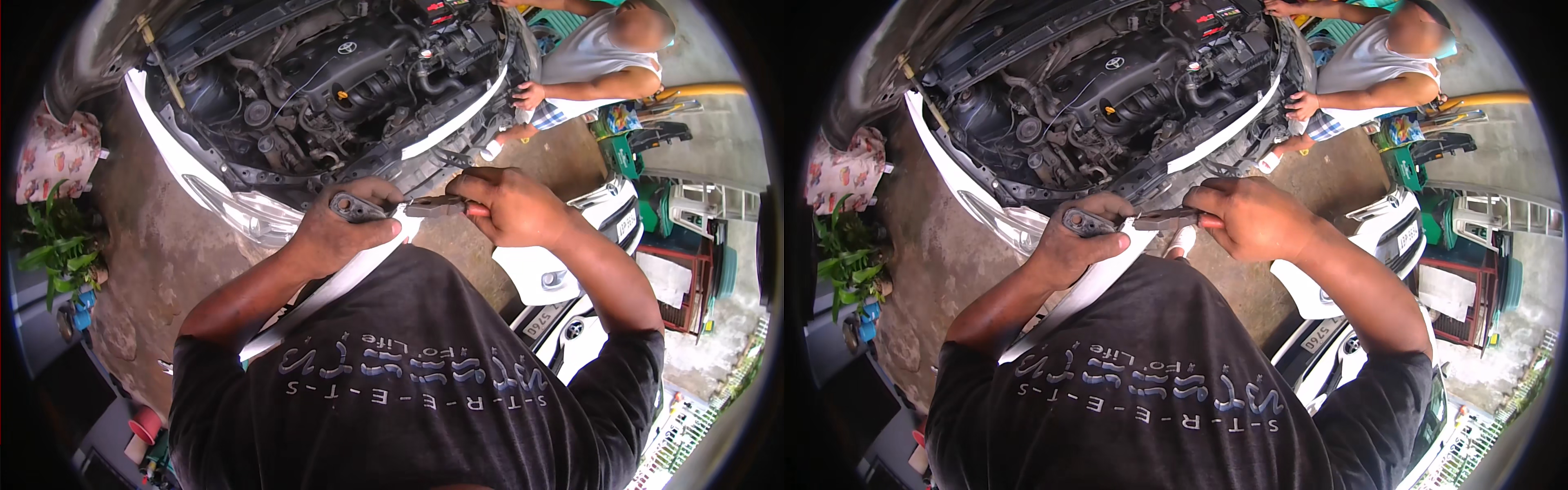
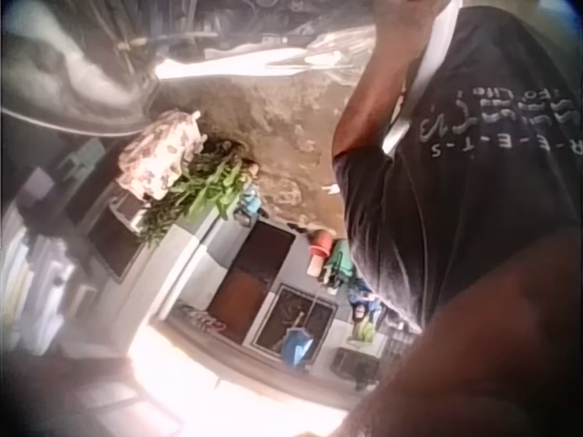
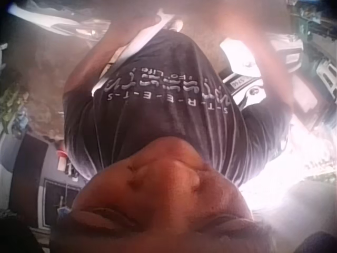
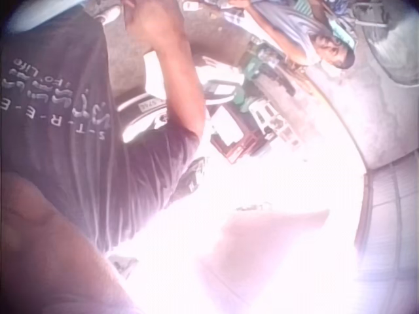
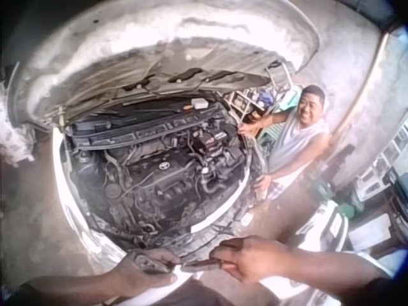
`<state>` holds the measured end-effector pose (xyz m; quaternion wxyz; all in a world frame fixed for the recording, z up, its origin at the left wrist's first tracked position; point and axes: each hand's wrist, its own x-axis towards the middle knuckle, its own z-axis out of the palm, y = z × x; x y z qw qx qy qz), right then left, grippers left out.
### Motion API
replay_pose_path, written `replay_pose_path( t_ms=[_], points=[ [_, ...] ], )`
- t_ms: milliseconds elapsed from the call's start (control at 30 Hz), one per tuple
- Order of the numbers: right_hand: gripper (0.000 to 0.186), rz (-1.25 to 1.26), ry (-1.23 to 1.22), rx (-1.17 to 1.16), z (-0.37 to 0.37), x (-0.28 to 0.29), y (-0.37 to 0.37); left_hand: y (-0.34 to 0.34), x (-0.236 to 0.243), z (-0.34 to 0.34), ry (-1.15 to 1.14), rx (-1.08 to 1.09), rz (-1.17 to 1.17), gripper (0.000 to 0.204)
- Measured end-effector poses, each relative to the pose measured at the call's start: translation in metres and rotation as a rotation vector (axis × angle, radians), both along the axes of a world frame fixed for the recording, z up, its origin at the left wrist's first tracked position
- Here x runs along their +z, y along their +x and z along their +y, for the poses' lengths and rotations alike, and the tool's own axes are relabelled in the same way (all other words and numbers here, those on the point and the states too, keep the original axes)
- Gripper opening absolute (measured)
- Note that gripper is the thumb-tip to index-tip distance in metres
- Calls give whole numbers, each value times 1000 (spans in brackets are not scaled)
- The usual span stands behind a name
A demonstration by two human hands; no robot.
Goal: The person uses pliers to remove and reinstall fasteners along the top edge of a car bumper support bracket while standing over the open engine bay. The person pulls plastic clips and metal fasteners from the bracket and then aligns a new white plastic bumper component, pressing the fasteners back into place by hand and with the tool.
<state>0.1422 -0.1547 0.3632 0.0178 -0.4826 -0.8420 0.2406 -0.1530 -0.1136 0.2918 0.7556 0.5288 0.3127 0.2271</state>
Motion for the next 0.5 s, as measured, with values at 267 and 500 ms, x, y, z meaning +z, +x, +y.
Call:
replay_pose_path(
  t_ms=[267,500],
  points=[
    [48,30,-105,51,7,13,2,0,5,-1,-110,22,-16,37],
    [26,-60,-146,13,10,18,3,1,4,-4,79,-28,34,37]
  ],
)
